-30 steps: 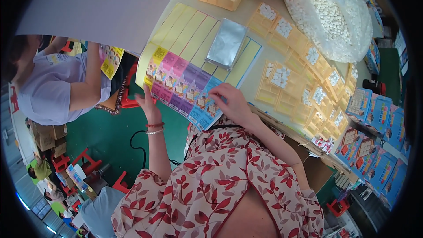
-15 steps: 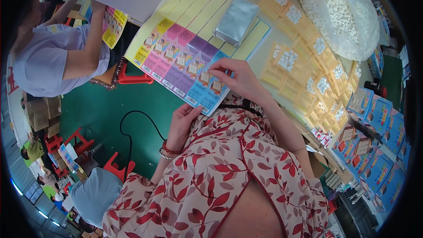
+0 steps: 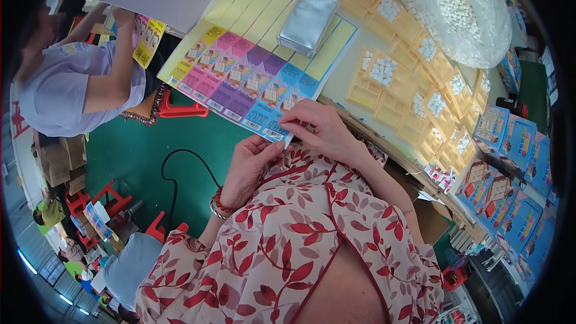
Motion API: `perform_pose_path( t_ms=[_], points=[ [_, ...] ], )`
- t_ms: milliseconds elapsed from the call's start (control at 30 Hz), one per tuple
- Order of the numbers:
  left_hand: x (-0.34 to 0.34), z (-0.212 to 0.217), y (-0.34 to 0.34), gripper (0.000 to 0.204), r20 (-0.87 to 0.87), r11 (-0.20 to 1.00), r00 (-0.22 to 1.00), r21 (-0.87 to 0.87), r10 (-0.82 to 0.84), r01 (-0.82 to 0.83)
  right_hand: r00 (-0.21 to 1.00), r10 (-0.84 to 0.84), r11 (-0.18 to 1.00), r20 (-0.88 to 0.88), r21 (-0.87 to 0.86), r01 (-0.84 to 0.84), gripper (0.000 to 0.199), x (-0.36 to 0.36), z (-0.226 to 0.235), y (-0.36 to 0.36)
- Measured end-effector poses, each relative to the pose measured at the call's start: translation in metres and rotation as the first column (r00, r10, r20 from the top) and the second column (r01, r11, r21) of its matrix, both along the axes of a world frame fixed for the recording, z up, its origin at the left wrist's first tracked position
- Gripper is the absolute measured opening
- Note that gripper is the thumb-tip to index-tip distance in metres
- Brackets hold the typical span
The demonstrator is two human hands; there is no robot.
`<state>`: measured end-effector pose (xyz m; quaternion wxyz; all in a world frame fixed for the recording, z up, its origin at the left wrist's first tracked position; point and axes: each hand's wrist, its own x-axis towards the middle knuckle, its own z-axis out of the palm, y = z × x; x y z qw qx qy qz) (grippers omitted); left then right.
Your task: Sorting and packing small white and pink parts into plastic grid trays and bags.
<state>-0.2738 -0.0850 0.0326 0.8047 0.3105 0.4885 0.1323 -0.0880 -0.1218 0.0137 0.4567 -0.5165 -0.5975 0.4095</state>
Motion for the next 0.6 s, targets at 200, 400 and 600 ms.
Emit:
perform_pose_path(
  t_ms=[200, 400, 600],
  points=[
    [0.006, 0.011, -0.001, 0.011, -0.021, 0.986, 1.0, 0.164, -0.003, 0.006, 0.996, -0.065, 0.991, 0.055, 0.118, 0.058, 0.013, 0.006, 0.016, -0.008],
    [0.018, 0.016, 0.0, 0.007, 0.016, 0.958, 0.998, 0.278, 0.066, -0.068, 0.989, -0.028, 0.974, 0.145, 0.228, -0.006, 0.016, 0.012, 0.019, -0.004],
    [0.019, 0.009, 0.0, 0.007, 0.011, 0.868, 1.0, 0.495, 0.022, -0.024, 0.949, 0.007, 0.959, 0.317, 0.267, -0.096, 0.023, 0.014, 0.033, -0.002]
  ],
)
